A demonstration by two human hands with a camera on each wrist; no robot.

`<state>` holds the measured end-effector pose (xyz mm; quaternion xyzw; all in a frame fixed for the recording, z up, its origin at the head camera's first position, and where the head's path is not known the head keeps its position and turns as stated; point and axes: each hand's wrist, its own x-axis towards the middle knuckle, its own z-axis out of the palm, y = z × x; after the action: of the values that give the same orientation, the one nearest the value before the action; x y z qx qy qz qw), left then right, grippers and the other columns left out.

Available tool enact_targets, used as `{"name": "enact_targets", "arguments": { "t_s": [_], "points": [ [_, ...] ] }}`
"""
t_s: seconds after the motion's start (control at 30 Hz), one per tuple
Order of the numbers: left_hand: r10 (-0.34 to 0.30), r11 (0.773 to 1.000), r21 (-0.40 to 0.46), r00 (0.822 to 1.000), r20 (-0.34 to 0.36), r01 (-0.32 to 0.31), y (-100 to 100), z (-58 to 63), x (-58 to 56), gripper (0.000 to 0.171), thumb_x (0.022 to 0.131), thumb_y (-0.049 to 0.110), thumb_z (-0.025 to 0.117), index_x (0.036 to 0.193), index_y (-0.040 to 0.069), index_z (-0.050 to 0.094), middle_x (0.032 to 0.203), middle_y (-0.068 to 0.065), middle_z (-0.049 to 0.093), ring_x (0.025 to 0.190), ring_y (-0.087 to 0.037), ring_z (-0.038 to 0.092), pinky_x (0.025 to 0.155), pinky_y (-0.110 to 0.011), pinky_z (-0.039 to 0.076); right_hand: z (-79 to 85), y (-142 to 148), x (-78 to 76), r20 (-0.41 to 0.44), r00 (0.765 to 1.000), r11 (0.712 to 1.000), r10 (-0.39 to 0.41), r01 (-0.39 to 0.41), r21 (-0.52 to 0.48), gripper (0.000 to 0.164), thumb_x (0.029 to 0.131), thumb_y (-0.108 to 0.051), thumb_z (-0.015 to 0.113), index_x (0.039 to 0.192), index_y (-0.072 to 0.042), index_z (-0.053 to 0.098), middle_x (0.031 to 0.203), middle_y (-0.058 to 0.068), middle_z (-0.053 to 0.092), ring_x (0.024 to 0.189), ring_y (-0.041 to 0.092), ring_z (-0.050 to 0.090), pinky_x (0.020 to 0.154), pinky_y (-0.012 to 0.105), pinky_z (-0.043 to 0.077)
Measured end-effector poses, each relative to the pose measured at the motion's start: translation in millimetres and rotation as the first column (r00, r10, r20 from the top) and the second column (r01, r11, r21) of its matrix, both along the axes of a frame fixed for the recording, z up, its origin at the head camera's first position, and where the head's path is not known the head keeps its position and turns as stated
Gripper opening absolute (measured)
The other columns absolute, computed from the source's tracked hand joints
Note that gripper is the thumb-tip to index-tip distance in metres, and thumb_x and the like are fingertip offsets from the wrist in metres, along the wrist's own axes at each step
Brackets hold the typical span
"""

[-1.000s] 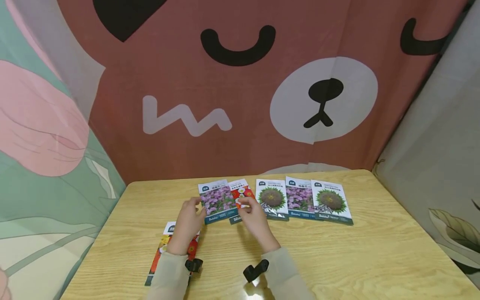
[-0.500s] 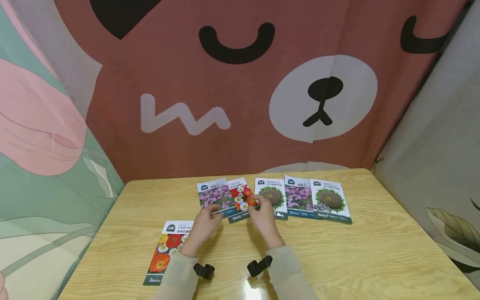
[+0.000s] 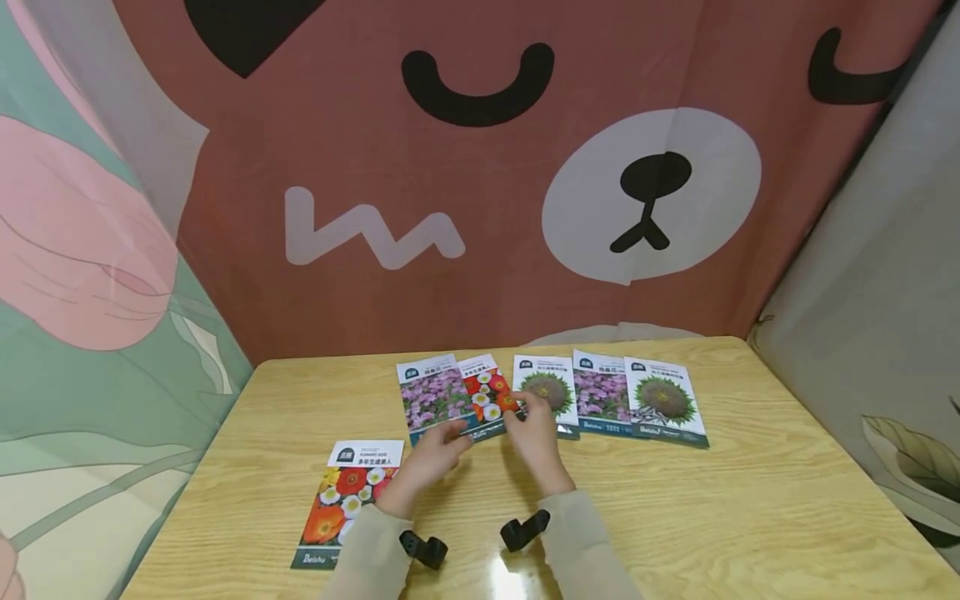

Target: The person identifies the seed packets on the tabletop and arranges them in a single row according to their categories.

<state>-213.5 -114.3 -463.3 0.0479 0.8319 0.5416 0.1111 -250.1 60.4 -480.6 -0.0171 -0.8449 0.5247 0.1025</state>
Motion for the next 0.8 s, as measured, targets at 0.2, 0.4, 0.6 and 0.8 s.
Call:
{"name": "enact_targets", "arguments": {
  "t_s": [0.2, 0.4, 0.6, 0.8],
  "points": [
    [0.000, 1.000, -0.014, 1.000, -0.004, 0.000, 1, 0.4, 0.1, 0.048, 0.102, 0.017, 0.057, 0.140, -0.011, 0.050, 0.139, -0.034, 0.052, 0.120, -0.044, 0.059, 0.089, -0.048, 0.057, -1.4, 3, -1.9, 0.003, 1.000, 1.000, -0.020, 0.020, -0.020, 0.034, 0.086, 0.001, 0.065, 0.120, 0.007, 0.068, 0.113, 0.026, 0.067, 0.100, 0.037, 0.062, 0.085, 0.050, 0.053],
    [-0.019, 1.000, -0.019, 1.000, -0.025, 0.018, 0, -0.4, 1.3, 0.048, 0.101, 0.015, 0.056, 0.140, -0.013, 0.050, 0.138, -0.034, 0.053, 0.118, -0.044, 0.060, 0.089, -0.048, 0.057, -1.4, 8, -1.3, 0.052, 0.997, 0.995, -0.061, 0.065, -0.075, 0.031, 0.086, 0.003, 0.065, 0.116, 0.005, 0.070, 0.096, 0.019, 0.069, 0.086, 0.028, 0.062, 0.071, 0.039, 0.052],
    [-0.024, 0.999, -0.048, 1.000, -0.011, 0.023, 0, -0.5, 1.9, 0.045, 0.102, 0.017, 0.056, 0.138, -0.010, 0.053, 0.137, -0.030, 0.056, 0.118, -0.042, 0.061, 0.092, -0.050, 0.054, -1.2, 13, -4.2, 0.060, 0.993, 0.978, -0.104, 0.113, -0.173, 0.036, 0.082, 0.008, 0.065, 0.118, 0.010, 0.066, 0.110, 0.025, 0.069, 0.096, 0.035, 0.067, 0.081, 0.043, 0.058],
    [-0.049, 0.997, -0.070, 0.997, -0.055, 0.045, 0, -0.9, 1.9, 0.038, 0.101, 0.015, 0.057, 0.130, -0.009, 0.060, 0.127, -0.026, 0.063, 0.119, -0.042, 0.060, 0.097, -0.053, 0.051, 3.4, 16, -4.1, 0.114, 0.991, 0.951, -0.071, 0.102, -0.291, 0.039, 0.087, 0.006, 0.066, 0.126, 0.011, 0.060, 0.114, 0.029, 0.068, 0.102, 0.038, 0.067, 0.079, 0.038, 0.060]
  ]
}}
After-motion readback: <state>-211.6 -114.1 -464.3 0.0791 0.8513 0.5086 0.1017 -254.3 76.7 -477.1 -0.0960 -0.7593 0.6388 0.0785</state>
